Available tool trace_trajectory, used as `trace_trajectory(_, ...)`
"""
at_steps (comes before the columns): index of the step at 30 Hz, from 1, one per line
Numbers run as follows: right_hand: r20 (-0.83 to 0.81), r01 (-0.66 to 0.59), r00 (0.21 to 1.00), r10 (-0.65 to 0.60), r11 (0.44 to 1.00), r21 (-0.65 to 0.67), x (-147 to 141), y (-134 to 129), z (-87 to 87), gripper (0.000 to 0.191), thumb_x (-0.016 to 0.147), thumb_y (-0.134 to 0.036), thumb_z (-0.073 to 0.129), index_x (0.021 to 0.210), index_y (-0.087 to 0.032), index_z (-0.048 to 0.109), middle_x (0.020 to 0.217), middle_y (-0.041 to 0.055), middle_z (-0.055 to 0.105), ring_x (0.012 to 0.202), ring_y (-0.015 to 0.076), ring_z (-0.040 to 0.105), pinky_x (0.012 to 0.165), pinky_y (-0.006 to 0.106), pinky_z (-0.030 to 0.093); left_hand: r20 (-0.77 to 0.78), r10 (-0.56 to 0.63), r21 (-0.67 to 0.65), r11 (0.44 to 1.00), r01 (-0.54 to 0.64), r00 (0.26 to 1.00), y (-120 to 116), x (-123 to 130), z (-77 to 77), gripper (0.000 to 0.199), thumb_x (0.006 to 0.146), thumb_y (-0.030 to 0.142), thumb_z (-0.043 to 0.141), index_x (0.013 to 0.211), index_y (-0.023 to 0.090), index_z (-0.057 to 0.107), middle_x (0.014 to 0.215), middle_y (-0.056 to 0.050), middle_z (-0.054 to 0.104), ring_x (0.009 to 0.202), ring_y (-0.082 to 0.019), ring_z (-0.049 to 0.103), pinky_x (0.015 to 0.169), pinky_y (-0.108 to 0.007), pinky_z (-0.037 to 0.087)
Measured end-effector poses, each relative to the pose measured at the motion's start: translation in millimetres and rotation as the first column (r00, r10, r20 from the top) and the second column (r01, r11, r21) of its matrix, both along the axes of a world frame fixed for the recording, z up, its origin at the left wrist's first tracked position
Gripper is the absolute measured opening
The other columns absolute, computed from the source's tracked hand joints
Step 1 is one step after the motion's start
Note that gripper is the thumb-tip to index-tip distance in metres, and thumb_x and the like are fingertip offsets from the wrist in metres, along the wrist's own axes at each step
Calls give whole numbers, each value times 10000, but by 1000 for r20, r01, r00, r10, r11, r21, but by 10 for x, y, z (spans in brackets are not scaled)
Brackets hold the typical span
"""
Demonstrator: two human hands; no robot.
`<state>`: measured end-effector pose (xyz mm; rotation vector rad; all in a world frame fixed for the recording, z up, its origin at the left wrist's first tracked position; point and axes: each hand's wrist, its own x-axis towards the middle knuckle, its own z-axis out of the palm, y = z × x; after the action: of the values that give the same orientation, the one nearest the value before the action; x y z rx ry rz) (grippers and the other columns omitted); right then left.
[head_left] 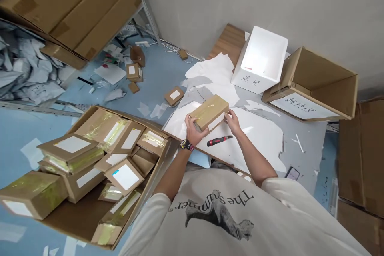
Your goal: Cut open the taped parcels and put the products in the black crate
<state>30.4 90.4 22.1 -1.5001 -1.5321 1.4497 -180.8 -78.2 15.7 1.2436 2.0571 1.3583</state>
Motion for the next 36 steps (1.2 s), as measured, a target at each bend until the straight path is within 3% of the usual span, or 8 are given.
trace_trajectory(4,-11,129,991,-133,976,-173,141,130,34,590,872,-528,638,1400,-276,709,1464,121,727,1150,247,733,1007,437,651,18,-77,-28,997,77,997,102,277,-189,798,733,344,1044,1369,226,577,1769,-229,315,1707,-454,431,1391,-644,442)
trace_trajectory(9,25,208,978,-206,968,-139,261,118,-11,473,772,-490,607,1175,-273,724,1208,79,769,1065,274,743,972,478,663,125,-169,-174,966,189,978,89,547,-278,848,646,217,1060,1399,211,671,1803,-224,334,1687,-483,464,1393,-656,464)
trace_trajectory(12,183,256,938,-295,943,211,216,175,-67,435,792,-461,575,1116,-226,746,1126,123,765,1153,367,732,1110,621,597,93,-284,-188,936,297,954,10,441,-212,813,713,282,1064,1458,257,737,1820,-191,403,1713,-454,449,1420,-579,450)
trace_trajectory(14,191,226,915,-356,843,488,27,213,-31,436,830,-426,569,1155,-209,763,1211,188,762,1255,442,710,1180,705,532,63,-273,-181,943,280,960,-123,244,-143,774,817,347,1014,1530,281,722,1815,-152,467,1762,-419,386,1459,-564,385)
trace_trajectory(19,205,-154,979,4,675,722,-1037,-62,355,406,936,-369,592,1232,-208,819,1285,212,784,1318,438,718,1190,661,536,77,56,-106,993,-47,995,-850,-457,-3,839,951,403,899,1698,226,559,1735,-189,585,1675,-368,523,1429,-611,409)
trace_trajectory(23,164,-346,933,320,676,651,-2092,-613,520,419,992,-400,566,1234,-173,822,1254,199,811,1246,376,749,1160,585,566,97,315,-105,947,-305,944,-1637,-1029,95,756,1015,347,792,1716,243,529,1687,-170,637,1609,-345,589,1387,-597,464)
trace_trajectory(27,147,-589,781,607,639,494,-2899,-1242,439,441,1015,-483,579,1219,-186,832,1232,180,837,1177,343,777,1122,544,593,105,462,-100,886,-453,881,-2325,-1476,218,696,1016,319,746,1687,261,573,1666,-139,674,1582,-326,630,1378,-564,488)
trace_trajectory(36,212,-916,356,910,294,274,-4117,-2410,422,400,982,-518,633,1169,-255,869,1261,148,865,1160,360,785,1111,558,613,297,790,-103,585,-805,536,-3375,-2262,-62,550,980,345,785,1511,236,695,1523,-168,763,1428,-338,741,1239,-606,594)
